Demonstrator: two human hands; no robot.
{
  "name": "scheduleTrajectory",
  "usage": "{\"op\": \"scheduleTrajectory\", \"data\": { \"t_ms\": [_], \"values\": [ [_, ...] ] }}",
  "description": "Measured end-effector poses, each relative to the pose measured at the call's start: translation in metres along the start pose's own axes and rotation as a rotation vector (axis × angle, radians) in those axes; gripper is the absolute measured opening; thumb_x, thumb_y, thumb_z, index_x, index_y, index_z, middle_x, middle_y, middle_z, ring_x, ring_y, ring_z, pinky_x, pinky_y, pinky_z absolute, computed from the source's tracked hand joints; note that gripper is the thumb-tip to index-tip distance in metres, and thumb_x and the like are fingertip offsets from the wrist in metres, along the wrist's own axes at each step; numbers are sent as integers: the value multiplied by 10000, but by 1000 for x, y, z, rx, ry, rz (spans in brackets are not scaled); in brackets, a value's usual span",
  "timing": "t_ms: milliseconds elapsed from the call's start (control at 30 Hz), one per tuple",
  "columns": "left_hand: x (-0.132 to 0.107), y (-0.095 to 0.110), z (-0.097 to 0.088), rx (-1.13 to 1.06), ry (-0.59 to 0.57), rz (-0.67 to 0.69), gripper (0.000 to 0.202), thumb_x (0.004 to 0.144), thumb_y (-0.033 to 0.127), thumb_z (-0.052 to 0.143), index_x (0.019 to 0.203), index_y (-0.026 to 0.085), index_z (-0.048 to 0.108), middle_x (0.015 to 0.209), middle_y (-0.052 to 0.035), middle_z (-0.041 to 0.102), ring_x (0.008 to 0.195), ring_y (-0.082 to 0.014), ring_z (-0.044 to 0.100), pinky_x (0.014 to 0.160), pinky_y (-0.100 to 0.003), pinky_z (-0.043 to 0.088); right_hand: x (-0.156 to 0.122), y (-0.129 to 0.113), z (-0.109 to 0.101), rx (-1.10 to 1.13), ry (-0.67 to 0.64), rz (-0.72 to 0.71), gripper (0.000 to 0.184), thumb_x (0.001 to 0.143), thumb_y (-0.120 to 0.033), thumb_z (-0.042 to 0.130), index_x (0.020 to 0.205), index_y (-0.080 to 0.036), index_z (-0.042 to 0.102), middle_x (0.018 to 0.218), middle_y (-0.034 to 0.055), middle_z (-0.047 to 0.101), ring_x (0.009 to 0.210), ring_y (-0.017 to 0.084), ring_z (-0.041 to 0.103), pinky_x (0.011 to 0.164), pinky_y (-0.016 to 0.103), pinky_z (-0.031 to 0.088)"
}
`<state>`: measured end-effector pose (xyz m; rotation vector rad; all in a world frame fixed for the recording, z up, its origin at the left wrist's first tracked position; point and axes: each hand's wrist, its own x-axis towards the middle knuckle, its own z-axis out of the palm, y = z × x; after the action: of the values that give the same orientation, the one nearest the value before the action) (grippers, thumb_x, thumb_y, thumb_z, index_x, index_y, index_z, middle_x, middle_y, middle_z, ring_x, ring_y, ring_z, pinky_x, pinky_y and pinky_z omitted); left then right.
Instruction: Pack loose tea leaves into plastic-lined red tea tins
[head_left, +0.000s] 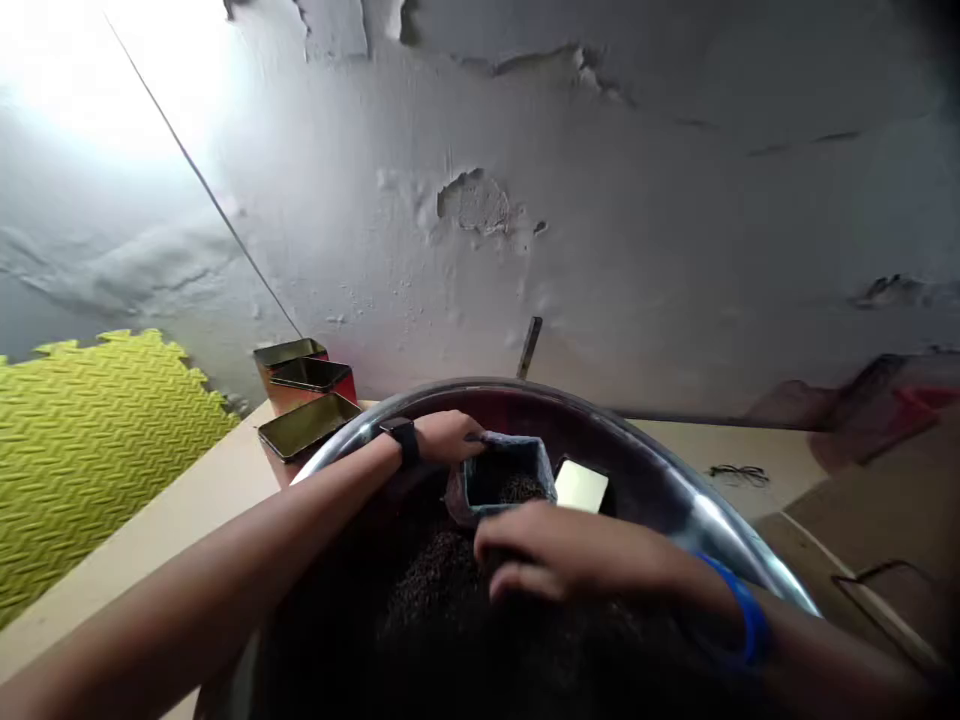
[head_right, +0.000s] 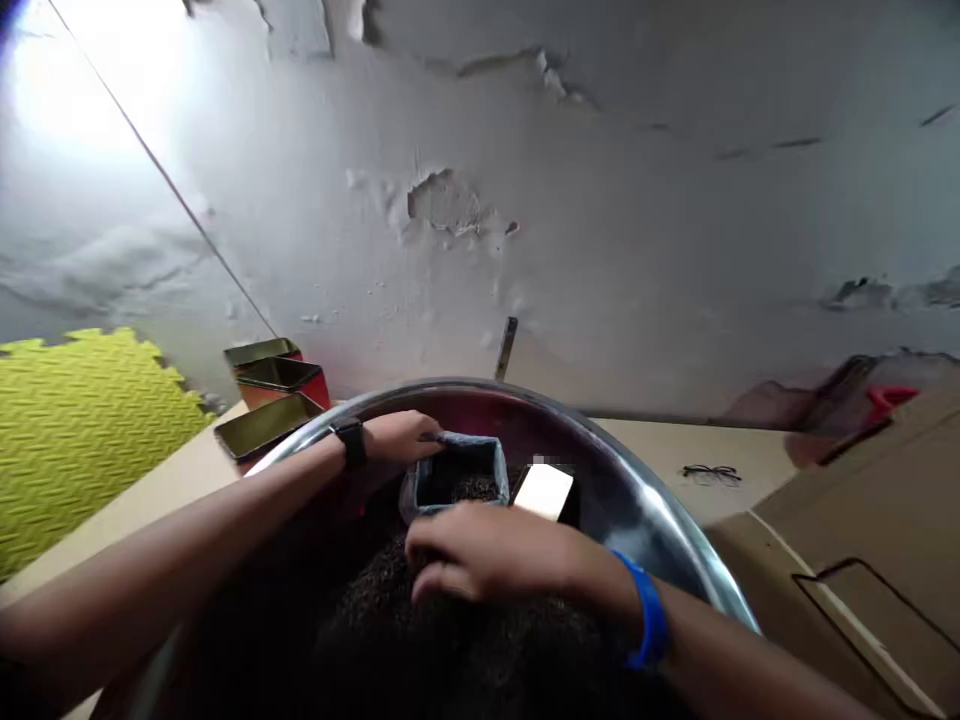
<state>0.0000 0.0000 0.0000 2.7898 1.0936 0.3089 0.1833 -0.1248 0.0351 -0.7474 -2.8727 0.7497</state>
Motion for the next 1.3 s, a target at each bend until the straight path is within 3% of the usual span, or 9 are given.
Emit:
{"op": "scheduleTrajectory", "data": {
  "t_ms": [133,300,500,700,800,967,1067,1200,1300],
  "values": [
    [1,1,1,-25,-25,23,304,813,365,405,812,180,646,781,-39,664,650,-139,569,568,-219,350,13,32,-6,-278,335,176,255,818,-291,487,1032,-169,552,1101,85,543,995,197,491,855,326,375],
    [-2,2,1,-16,11,35,293,809,366,418,813,188,650,789,-39,665,661,-147,570,582,-229,350,12,17,12,-233,334,102,239,862,-301,399,883,-166,596,901,54,589,859,147,524,793,276,390],
    [-3,3,0,-31,13,-5,289,806,364,424,797,191,655,742,-29,655,615,-135,547,549,-227,329,12,5,69,-265,-433,-35,486,623,-412,656,1034,-162,590,916,94,611,763,204,582,590,272,429],
    [-3,0,1,-57,16,18,282,805,359,419,802,206,655,758,-23,660,631,-138,553,563,-221,340,11,0,94,-144,-887,22,162,787,-186,487,854,-131,625,684,36,625,478,111,521,422,206,367],
    [-3,-1,1,-62,13,24,273,799,359,429,824,213,658,749,-20,660,622,-138,551,555,-219,340,10,-13,65,-273,-668,-34,182,792,-230,492,917,-179,615,713,22,638,529,135,545,428,224,343],
    [-3,-1,-1,-71,-5,46,260,789,336,442,827,197,657,782,-37,664,638,-144,557,562,-220,346,28,6,-10,-292,79,78,227,805,-324,487,986,-209,560,959,26,617,840,154,565,654,235,404],
    [-2,-3,-2,-52,-21,41,260,792,313,424,831,201,655,797,-39,664,644,-146,560,556,-221,343,38,23,-30,-426,154,161,324,740,-399,568,969,-170,586,1025,80,585,913,206,534,731,284,406],
    [-2,-4,-1,-28,-22,1,290,808,355,410,843,211,659,767,-38,659,643,-147,562,574,-223,357,29,13,1,-476,280,147,259,848,-340,408,916,-172,593,970,73,587,898,190,525,777,315,395],
    [-2,-5,1,-5,-11,15,279,805,360,420,834,218,659,779,-33,658,659,-153,565,605,-231,372,9,3,55,-335,-19,24,246,780,-365,517,950,-202,585,902,46,609,789,168,562,623,256,424]
  ]
}}
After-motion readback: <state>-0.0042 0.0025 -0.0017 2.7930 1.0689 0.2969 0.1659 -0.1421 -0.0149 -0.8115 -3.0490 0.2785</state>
